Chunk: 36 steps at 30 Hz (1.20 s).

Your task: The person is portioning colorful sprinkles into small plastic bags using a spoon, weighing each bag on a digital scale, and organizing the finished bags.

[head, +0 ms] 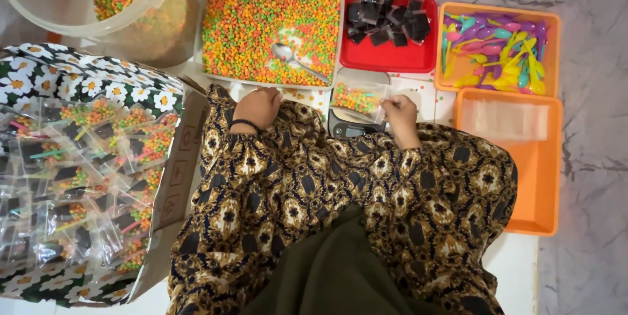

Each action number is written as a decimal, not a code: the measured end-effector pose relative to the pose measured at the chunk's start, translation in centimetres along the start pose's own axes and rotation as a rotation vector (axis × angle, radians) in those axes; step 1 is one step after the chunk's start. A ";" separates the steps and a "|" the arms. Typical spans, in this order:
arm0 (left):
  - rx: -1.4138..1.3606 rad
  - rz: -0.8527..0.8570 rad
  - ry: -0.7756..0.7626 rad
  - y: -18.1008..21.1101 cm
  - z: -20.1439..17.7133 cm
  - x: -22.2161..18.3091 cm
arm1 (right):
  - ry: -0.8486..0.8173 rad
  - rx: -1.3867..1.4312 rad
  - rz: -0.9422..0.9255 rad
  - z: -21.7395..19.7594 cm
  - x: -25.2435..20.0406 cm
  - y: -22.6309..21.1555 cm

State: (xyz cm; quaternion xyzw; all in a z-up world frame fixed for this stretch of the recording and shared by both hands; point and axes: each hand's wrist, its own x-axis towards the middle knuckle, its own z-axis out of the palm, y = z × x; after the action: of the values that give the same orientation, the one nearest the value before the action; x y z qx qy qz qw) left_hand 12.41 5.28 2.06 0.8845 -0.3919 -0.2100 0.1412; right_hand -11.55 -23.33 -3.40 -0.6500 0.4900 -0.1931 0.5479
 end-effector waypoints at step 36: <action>-0.276 0.270 0.137 4.7 -0.7 2.6 | -0.336 0.165 -0.254 10.4 -3.9 -9.7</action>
State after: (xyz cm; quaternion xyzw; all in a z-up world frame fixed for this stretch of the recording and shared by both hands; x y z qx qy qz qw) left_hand 11.34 0.35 3.94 0.8083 -0.4640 -0.1801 0.3144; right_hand -0.96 -15.33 3.10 -0.6825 0.2885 -0.1889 0.6444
